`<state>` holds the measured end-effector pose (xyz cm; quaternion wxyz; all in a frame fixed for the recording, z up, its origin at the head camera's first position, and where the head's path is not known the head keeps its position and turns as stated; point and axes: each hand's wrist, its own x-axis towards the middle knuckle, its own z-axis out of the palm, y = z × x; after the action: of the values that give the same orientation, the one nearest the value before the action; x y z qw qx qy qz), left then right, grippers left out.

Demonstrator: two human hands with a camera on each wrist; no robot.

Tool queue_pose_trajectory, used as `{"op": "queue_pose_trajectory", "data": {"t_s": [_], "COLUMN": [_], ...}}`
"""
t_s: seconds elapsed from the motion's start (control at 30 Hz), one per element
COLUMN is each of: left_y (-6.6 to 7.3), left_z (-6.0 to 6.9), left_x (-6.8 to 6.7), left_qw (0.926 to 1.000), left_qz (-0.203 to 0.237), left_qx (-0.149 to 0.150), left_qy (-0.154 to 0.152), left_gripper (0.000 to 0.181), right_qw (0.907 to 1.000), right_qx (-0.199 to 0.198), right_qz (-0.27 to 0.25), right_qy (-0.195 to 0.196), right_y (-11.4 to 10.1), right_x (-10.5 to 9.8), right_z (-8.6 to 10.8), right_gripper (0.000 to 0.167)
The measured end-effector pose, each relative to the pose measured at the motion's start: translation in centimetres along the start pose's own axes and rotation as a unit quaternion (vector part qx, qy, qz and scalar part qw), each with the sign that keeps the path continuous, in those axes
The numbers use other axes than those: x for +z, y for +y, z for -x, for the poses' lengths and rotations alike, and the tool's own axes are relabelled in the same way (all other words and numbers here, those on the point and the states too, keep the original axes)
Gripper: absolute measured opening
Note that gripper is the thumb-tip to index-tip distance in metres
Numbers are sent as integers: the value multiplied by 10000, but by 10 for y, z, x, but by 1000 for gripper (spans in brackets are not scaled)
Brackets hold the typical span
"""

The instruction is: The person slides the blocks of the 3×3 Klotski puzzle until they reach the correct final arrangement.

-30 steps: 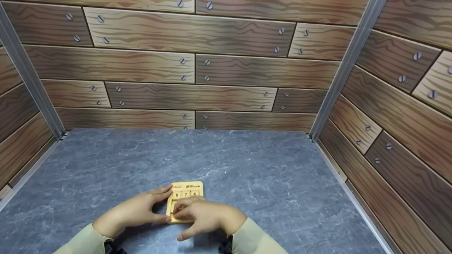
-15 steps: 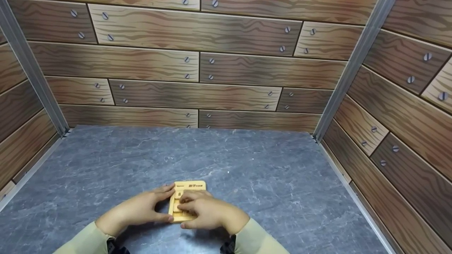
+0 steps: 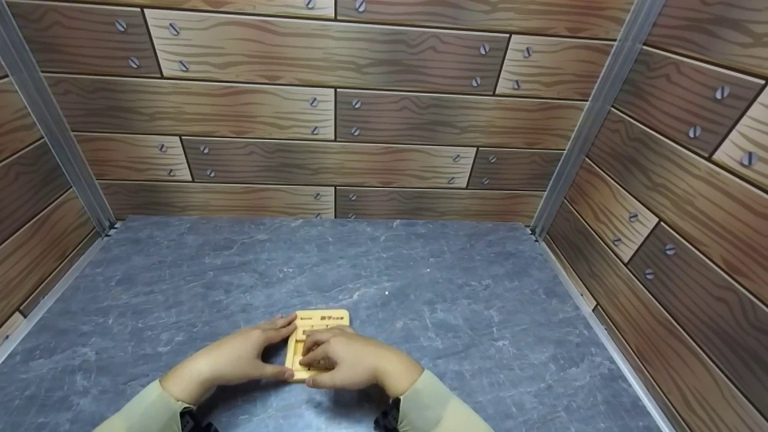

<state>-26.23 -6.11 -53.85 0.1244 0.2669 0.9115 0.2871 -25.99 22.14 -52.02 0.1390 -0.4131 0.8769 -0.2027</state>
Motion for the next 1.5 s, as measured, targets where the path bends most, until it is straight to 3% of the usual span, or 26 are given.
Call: {"op": "queue_pose_trajectory", "data": {"t_s": [0.2, 0.37, 0.6, 0.9, 1.17, 1.5], "left_y": [0, 1, -1, -4, -4, -3], "left_z": [-1, -2, -6, -8, -8, -7], "left_x": [-1, -1, 1, 4, 1, 2], "left_qw": [10000, 9998, 9999, 10000, 10000, 10000], "left_qz": [-22, -90, -61, -78, -17, 27], "left_qx": [30, 116, 55, 14, -54, -74], "left_qy": [34, 117, 126, 51, 54, 21], "left_gripper": [105, 103, 115, 115, 116, 117], "right_qw": [9993, 9968, 9957, 9967, 9981, 9989], "right_qx": [340, 796, 910, 735, 271, 240], "right_qz": [-52, 38, 164, 343, 489, 317], "right_qy": [159, 12, -49, 93, 253, 250], "right_y": [4, 5, 5, 3, -1, 1], "right_x": [0, 1, 4, 5, 1, 4], "right_z": [-1, 0, -2, -4, -5, -5], "right_gripper": [65, 83, 92, 81, 62, 61]}}
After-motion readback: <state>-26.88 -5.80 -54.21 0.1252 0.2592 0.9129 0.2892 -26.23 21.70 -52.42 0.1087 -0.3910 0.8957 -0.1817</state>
